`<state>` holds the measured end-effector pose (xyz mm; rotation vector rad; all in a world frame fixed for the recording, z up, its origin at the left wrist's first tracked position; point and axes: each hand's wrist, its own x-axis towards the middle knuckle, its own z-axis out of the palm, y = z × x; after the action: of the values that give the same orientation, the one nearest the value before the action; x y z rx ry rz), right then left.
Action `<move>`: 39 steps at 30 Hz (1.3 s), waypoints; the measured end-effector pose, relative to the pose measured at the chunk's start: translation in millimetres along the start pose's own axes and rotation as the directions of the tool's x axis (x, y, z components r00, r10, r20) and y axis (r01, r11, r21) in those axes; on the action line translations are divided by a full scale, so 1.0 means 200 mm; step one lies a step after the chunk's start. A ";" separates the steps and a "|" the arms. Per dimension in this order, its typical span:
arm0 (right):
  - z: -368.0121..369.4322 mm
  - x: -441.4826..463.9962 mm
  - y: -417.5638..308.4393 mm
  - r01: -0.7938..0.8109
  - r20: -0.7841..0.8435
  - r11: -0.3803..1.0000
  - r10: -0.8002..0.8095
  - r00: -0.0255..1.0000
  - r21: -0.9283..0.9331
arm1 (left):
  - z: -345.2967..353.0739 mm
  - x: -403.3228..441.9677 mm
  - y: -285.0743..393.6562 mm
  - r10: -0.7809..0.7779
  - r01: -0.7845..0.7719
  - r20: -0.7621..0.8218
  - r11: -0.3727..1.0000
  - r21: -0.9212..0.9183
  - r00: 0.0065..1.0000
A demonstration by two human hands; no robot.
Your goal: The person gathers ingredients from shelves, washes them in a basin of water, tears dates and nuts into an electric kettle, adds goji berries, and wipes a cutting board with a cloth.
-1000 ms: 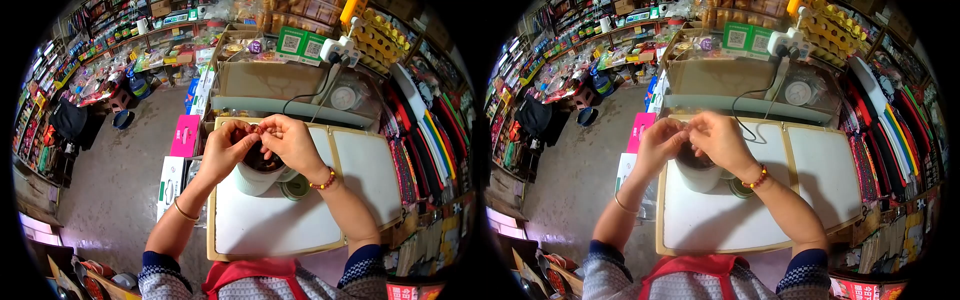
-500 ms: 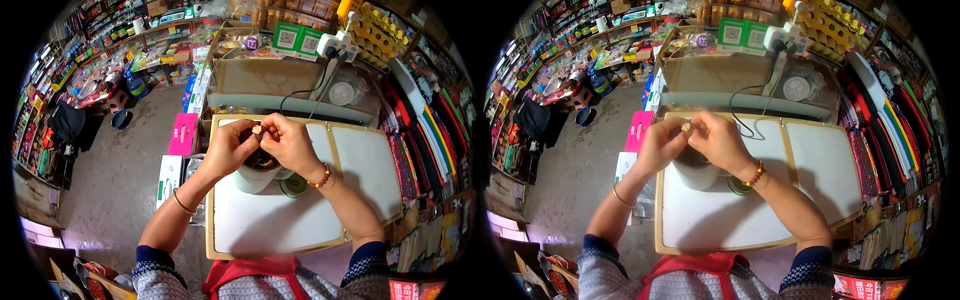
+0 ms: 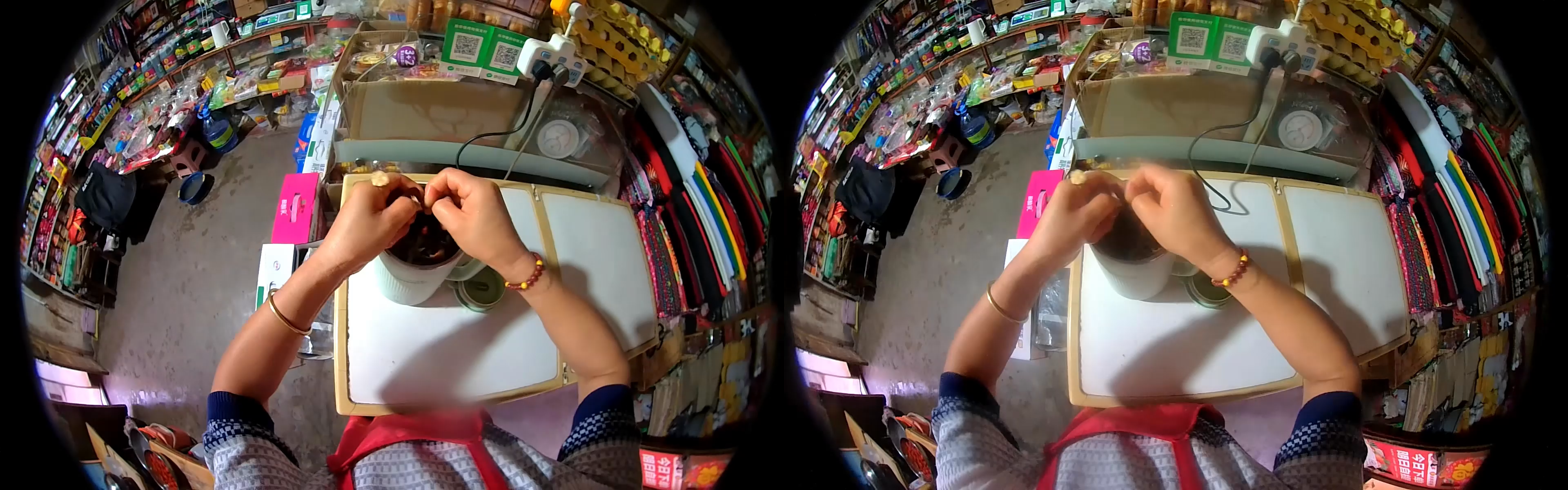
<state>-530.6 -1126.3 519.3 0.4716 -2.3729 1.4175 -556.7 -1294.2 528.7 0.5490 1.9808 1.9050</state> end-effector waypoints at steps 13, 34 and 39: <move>-0.06 -0.01 -0.02 -0.156 0.155 0.982 0.139 0.978 0.106 | 0.00 0.03 -0.05 0.385 -0.381 0.085 0.812 0.442 0.919; -0.07 -0.03 0.03 -0.130 0.059 0.985 0.124 0.991 0.111 | 0.00 0.00 -0.01 0.504 -0.362 0.155 0.345 0.866 0.850; -0.06 -0.04 0.03 -0.153 0.072 0.982 0.145 0.987 0.113 | 0.00 0.00 0.02 0.447 -0.379 0.125 0.541 0.751 0.886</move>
<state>-525.1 -1111.3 516.9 0.3803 -2.4279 1.6393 -555.7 -1293.5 533.3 1.2813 2.8997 1.1717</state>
